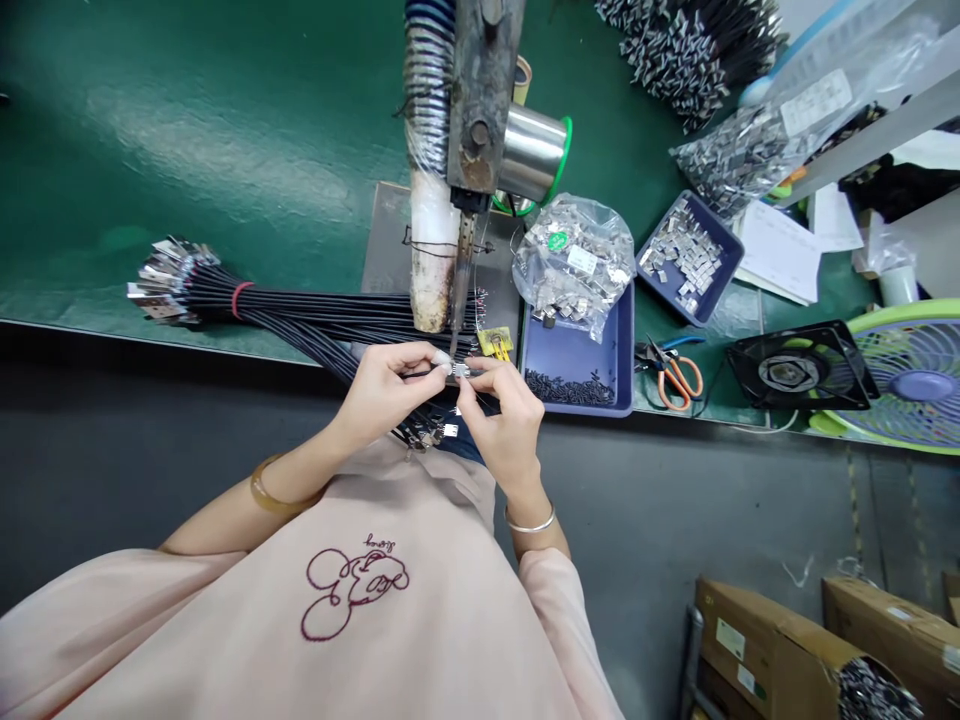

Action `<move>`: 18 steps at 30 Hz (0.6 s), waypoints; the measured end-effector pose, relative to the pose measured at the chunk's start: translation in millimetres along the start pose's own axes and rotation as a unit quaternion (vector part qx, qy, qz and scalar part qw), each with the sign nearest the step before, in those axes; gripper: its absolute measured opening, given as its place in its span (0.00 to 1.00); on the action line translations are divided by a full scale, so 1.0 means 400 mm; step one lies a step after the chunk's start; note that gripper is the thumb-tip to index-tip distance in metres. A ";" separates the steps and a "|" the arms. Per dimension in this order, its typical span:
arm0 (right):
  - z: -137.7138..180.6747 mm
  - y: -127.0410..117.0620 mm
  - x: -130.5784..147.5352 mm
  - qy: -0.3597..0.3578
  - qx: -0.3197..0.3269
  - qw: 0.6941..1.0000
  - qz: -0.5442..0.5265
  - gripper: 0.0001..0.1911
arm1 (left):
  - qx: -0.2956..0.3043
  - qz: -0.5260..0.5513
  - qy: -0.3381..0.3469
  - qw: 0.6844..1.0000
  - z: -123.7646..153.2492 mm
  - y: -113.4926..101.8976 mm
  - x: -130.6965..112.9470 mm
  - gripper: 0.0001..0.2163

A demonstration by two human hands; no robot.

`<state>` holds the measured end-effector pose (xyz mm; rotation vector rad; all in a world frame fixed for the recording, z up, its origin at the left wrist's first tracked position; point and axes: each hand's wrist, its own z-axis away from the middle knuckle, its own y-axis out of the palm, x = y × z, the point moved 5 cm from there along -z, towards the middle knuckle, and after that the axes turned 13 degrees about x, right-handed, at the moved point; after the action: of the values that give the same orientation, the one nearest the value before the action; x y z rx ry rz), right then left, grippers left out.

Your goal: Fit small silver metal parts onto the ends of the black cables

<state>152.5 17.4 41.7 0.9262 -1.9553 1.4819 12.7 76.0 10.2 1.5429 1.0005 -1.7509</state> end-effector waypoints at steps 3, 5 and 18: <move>0.000 0.008 0.004 -0.003 0.000 1.000 0.017 0.06 | 0.006 -0.024 0.005 1.000 -0.002 -0.001 0.001 0.06; 0.019 0.010 -0.001 -0.006 0.003 1.000 0.013 0.03 | 0.021 -0.049 0.004 0.999 -0.002 -0.003 0.000 0.07; 0.296 -0.361 -0.478 0.365 -0.250 0.884 0.149 0.18 | 0.270 0.035 0.011 0.962 0.200 0.055 0.001 0.12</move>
<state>385.8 -80.4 -44.3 -0.1678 -1.7724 1.1283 -12.6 -2.9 9.8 1.8954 0.4814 -2.0657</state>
